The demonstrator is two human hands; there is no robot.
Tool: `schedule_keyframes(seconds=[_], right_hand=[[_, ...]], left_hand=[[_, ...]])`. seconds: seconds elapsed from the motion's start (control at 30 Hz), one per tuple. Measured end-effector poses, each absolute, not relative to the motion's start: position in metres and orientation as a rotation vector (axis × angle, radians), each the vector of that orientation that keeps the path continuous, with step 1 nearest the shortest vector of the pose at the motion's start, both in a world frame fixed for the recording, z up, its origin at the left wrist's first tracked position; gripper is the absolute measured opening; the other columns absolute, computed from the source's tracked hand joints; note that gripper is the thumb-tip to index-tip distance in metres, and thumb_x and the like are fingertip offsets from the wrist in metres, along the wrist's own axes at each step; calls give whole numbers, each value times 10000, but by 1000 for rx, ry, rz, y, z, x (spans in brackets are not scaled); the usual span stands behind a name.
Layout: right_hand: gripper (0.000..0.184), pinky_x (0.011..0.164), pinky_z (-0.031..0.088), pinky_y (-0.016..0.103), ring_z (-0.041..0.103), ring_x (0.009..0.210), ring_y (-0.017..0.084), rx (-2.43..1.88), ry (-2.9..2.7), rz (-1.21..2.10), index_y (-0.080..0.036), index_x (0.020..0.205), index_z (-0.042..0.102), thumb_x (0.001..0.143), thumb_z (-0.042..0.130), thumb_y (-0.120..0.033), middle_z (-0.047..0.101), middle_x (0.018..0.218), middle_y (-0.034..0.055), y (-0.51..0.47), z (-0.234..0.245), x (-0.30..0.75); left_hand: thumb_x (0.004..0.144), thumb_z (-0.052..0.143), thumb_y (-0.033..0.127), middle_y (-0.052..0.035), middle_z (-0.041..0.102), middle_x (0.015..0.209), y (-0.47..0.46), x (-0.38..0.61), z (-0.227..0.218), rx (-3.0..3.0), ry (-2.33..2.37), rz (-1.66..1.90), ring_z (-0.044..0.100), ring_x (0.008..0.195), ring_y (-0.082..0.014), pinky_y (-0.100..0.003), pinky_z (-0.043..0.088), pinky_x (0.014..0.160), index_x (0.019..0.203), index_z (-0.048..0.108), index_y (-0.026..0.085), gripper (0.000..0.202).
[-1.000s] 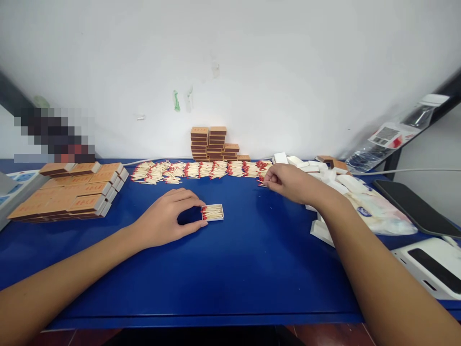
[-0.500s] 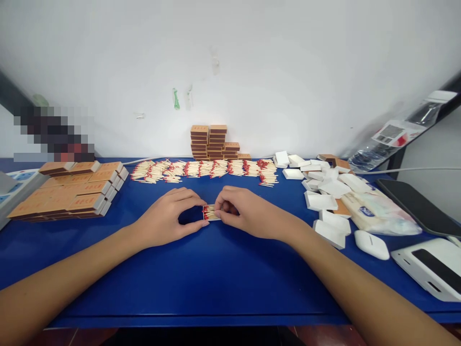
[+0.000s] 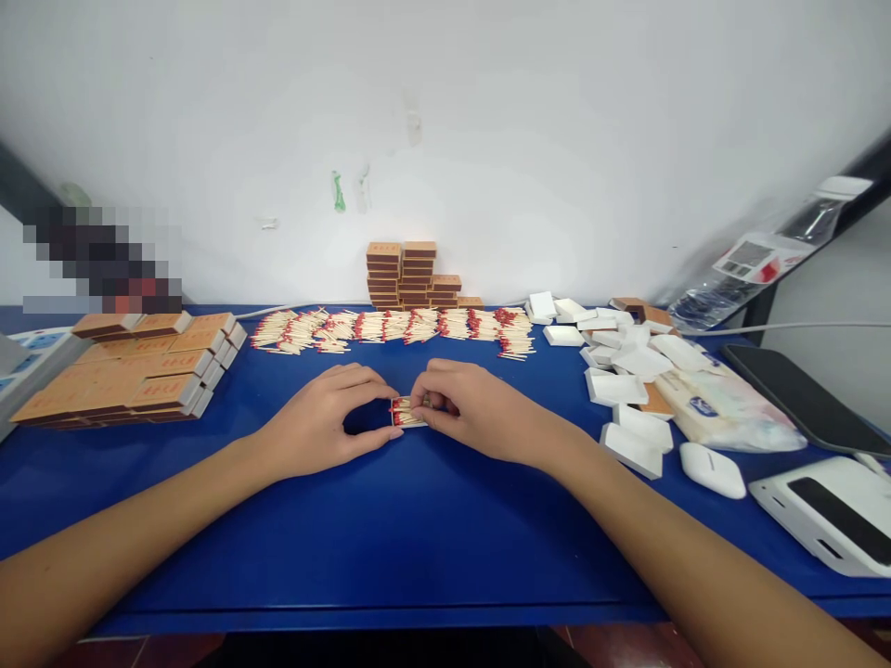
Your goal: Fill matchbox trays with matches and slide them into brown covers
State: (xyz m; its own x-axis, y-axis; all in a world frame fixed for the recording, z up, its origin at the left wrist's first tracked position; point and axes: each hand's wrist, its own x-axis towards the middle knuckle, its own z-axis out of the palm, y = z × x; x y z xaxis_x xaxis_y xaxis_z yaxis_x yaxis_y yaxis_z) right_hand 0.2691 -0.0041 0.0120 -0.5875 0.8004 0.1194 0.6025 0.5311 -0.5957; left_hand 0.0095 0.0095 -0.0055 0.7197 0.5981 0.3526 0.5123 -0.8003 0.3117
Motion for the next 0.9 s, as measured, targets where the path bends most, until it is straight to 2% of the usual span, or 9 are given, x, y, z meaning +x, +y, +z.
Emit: schedule_keyframes(seconds=[0.27, 0.57, 0.7, 0.9], right_hand=[[213, 701, 466, 318, 585, 769, 173, -1155, -2399, 609, -240, 1029, 715, 1068, 597, -414, 635, 949, 41, -3, 9, 270], [272, 691, 449, 329, 591, 764, 172, -1206, -2427, 513, -224, 968, 705, 1071, 591, -449, 640, 952, 45, -6, 10, 267], [232, 684, 441, 325, 591, 763, 167, -1238, -2408, 443, -215, 937, 681, 1058, 619, -403, 629, 949, 39, -6, 7, 263], [187, 696, 460, 319, 593, 753, 151, -1181, -2406, 469, -221, 1010, 715, 1063, 621, -374, 622, 1014, 43, -5, 3, 263]], left_hand=[[980, 765, 398, -77, 757, 1132, 10, 9, -6, 2739, 852, 671, 709, 1068, -274, -453, 542, 969, 1181, 733, 190, 291], [978, 768, 402, -79, 755, 1130, 10, 9, -6, 2741, 852, 676, 711, 1058, -270, -452, 548, 970, 1186, 733, 190, 300], [985, 758, 394, -80, 752, 1127, 11, 9, -6, 2741, 848, 676, 705, 1066, -269, -450, 546, 972, 1192, 729, 190, 293], [993, 751, 404, -73, 750, 1129, 11, 10, -7, 2737, 835, 676, 702, 1060, -258, -442, 546, 975, 1186, 731, 187, 290]])
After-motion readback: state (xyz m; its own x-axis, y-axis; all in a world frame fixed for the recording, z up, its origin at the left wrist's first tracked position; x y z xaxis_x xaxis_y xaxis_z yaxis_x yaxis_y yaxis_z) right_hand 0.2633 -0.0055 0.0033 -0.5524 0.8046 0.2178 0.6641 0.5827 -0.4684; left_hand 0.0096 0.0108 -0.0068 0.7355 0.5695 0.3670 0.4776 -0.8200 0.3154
